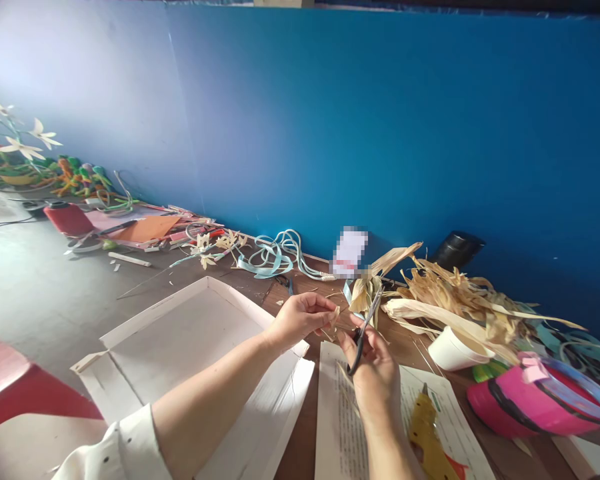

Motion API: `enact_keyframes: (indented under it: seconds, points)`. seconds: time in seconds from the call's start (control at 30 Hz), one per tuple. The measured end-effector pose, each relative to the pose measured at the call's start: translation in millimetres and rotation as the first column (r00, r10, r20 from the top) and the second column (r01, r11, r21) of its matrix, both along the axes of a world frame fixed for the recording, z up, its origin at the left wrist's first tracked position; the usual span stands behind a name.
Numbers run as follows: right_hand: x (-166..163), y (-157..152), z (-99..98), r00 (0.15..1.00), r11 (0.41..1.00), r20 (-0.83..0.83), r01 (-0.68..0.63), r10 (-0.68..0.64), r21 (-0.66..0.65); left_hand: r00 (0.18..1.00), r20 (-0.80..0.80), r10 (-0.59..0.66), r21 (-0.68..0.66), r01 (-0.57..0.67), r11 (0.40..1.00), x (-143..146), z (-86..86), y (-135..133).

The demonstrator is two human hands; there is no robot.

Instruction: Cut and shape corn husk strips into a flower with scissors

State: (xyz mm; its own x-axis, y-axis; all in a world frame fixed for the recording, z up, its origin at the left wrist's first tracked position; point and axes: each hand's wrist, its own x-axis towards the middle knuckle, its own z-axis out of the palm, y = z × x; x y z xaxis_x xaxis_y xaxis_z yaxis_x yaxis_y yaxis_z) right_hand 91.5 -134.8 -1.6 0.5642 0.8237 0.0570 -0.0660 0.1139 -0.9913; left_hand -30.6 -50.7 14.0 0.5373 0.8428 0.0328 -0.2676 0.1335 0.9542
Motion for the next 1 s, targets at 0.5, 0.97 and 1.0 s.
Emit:
enact_keyframes:
  seconds: [0.5, 0.97, 1.0]
  points:
    - [2.4, 4.6, -12.8, 0.999, 0.997, -0.031, -0.012, 0.015, 0.08, 0.999, 0.043, -0.004, -0.056, 0.007, 0.998, 13.2, -11.8, -9.9]
    - [1.1, -1.4, -7.2, 0.93, 0.994, 0.354, 0.109, -0.097, -0.013, 0.978, -0.2, 0.06, 0.035, -0.054, 0.998, 11.3, -7.8, -14.1]
    - [0.6, -1.2, -7.8, 0.929, 0.995, 0.357, 0.104, -0.095, -0.008, 0.981, -0.187, 0.054, 0.018, -0.051, 0.999, 11.6, -7.3, -14.3]
